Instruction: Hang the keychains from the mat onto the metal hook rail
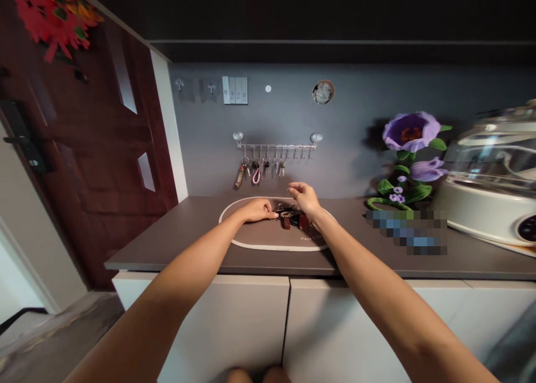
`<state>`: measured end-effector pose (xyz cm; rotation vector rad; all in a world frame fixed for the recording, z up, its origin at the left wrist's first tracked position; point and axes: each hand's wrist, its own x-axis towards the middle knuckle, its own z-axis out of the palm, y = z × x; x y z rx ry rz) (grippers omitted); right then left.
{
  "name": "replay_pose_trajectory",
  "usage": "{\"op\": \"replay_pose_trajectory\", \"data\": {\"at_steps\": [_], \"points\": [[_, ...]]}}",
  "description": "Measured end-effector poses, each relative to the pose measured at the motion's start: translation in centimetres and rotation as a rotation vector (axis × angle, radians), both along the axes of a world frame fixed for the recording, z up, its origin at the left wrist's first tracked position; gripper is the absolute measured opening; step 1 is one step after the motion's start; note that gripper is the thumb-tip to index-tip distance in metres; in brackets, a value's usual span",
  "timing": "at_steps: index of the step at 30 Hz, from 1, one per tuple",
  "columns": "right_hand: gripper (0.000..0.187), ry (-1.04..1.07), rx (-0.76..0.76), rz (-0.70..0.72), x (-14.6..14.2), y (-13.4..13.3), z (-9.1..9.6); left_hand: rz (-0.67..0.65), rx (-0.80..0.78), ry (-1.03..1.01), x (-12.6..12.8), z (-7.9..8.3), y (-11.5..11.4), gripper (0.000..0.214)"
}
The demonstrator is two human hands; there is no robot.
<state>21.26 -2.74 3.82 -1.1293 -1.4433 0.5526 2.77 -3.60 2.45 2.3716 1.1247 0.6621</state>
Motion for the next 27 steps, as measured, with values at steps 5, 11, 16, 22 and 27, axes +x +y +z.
{"op": "replay_pose_trajectory", "data": {"at_steps": [5,11,16,22,27], "points": [[0.018,-0.184,0.083,-0.075,0.6,0.3,-0.2,-0.002,-0.012,0.101,-0.3,0.3,0.2,0.042],[0.020,-0.404,0.097,-0.135,0.3,0.2,-0.2,0.006,-0.027,0.151,-0.6,-0.1,1.7,0.040],[0.022,-0.508,0.112,-0.150,-0.1,-0.3,0.0,-0.001,-0.027,0.156,-1.1,-0.3,2.6,0.037],[0.022,-0.564,0.103,-0.163,-0.2,-0.4,0.0,-0.047,-0.001,0.159,-1.5,-0.1,2.7,0.033],[0.022,-0.590,0.078,-0.167,-0.2,-0.4,-0.1,0.017,0.051,0.194,-1.6,0.2,2.6,0.027]]}}
